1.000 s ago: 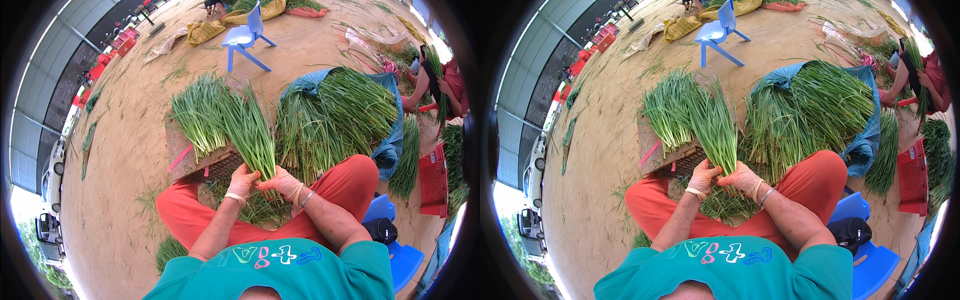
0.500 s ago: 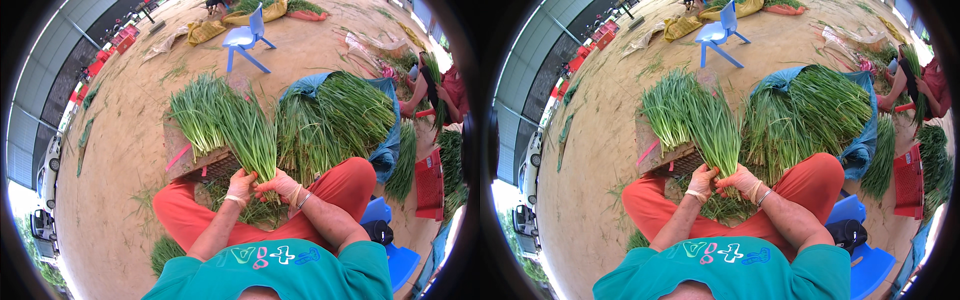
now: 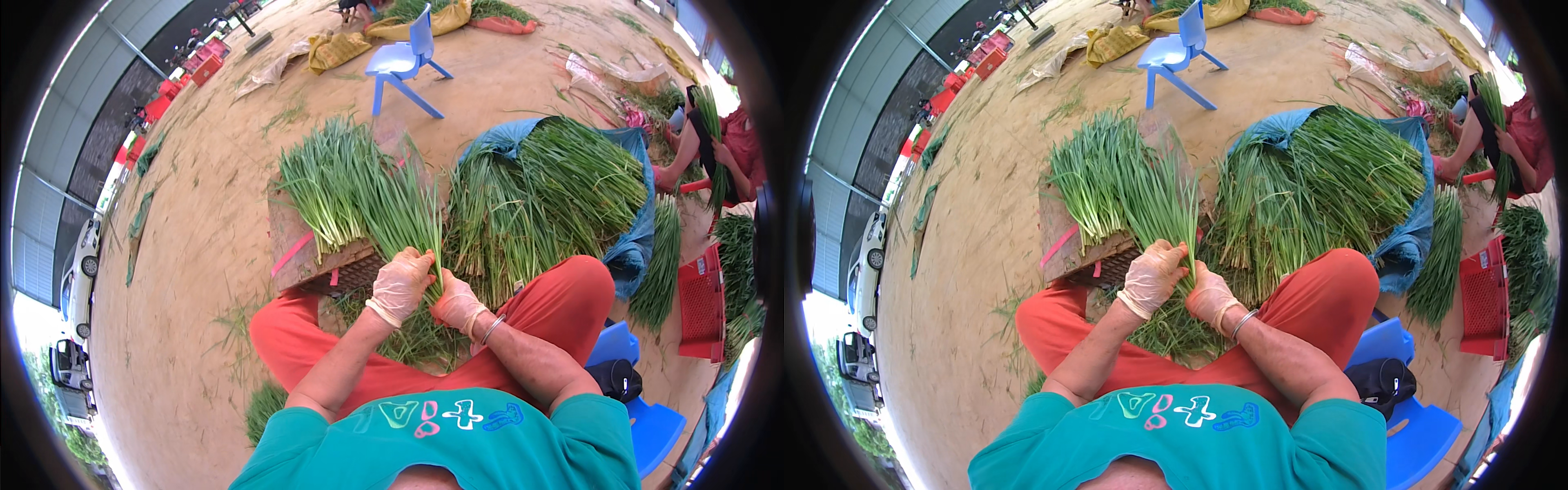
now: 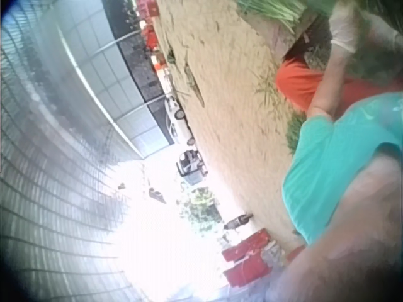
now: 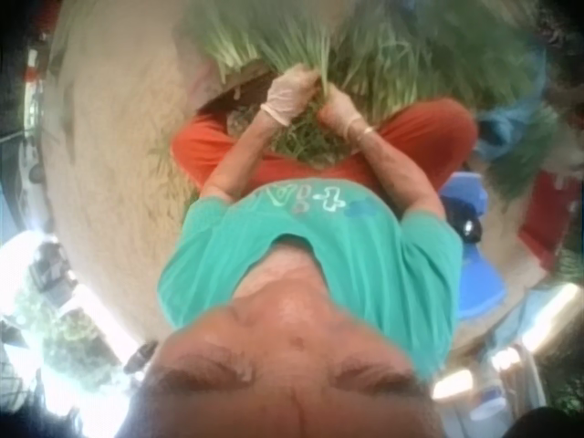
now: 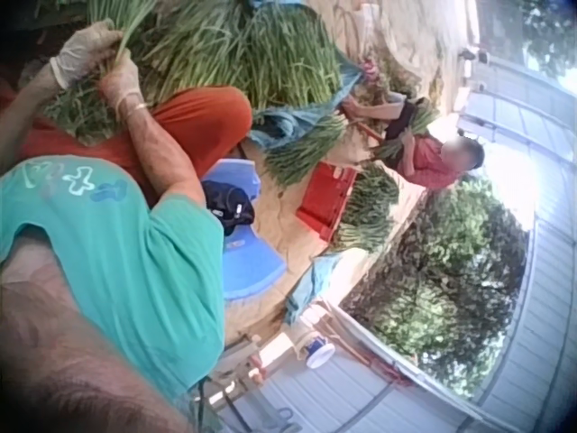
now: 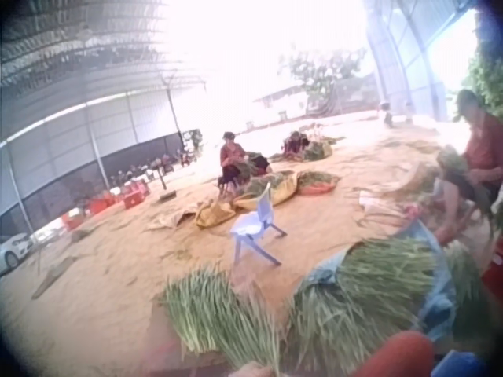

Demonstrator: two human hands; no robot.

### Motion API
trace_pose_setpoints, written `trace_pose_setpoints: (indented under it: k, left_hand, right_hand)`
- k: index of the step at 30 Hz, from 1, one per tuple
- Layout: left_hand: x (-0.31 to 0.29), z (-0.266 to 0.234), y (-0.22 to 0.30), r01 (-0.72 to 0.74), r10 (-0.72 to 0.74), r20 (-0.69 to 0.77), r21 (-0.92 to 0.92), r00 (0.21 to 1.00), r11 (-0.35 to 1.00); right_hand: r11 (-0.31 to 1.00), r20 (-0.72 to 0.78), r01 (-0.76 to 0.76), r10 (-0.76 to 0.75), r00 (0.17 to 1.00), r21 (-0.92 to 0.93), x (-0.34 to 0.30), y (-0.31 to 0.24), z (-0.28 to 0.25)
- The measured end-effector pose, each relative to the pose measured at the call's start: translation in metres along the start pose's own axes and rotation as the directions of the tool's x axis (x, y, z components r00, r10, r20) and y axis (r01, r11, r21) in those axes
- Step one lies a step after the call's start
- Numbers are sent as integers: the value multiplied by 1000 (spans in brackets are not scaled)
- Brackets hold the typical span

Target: The person sorts through a pile of green leaves by hand, removes individual stems, gathers the remaining leaves into a bundle, and ties the bundle with a thin red strip.

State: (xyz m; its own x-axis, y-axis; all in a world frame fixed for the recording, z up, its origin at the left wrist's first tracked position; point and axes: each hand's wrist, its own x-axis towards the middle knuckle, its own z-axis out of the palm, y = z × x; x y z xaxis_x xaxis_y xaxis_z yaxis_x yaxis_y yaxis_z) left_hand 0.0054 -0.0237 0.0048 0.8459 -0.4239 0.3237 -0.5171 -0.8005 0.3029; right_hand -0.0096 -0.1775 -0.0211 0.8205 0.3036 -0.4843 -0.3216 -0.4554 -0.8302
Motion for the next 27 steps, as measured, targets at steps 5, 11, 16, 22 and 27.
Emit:
trace_pose_setpoints:
  k: [5, 11, 16, 22, 27]
  left_hand:
    - [4, 8, -3, -181, 164, 119, 154, 979, 971]
    - [-39, -5, 17, 84, -102, 152, 123, 983, 989]
    - [-99, 3, 2, 342, -352, 594, 135, 723, 930]
    - [-44, -4, -1, 265, -357, -224, -355, 907, 897]
    - [9, -5, -17, 284, -306, -180, -135, 935, 949]
  right_hand:
    - [999, 29, -22, 21, 999, 34, 2, 4, -5]
    - [821, 177, -45, -70, 982, 569, 7, 10, -13]
    - [837, 136, -14, -73, 988, 546, 8, 15, -11]
    - [986, -121, 167, -164, 979, 12, 7, 18, 6]
    - [950, -136, 185, -224, 965, -251, 11, 28, 6]
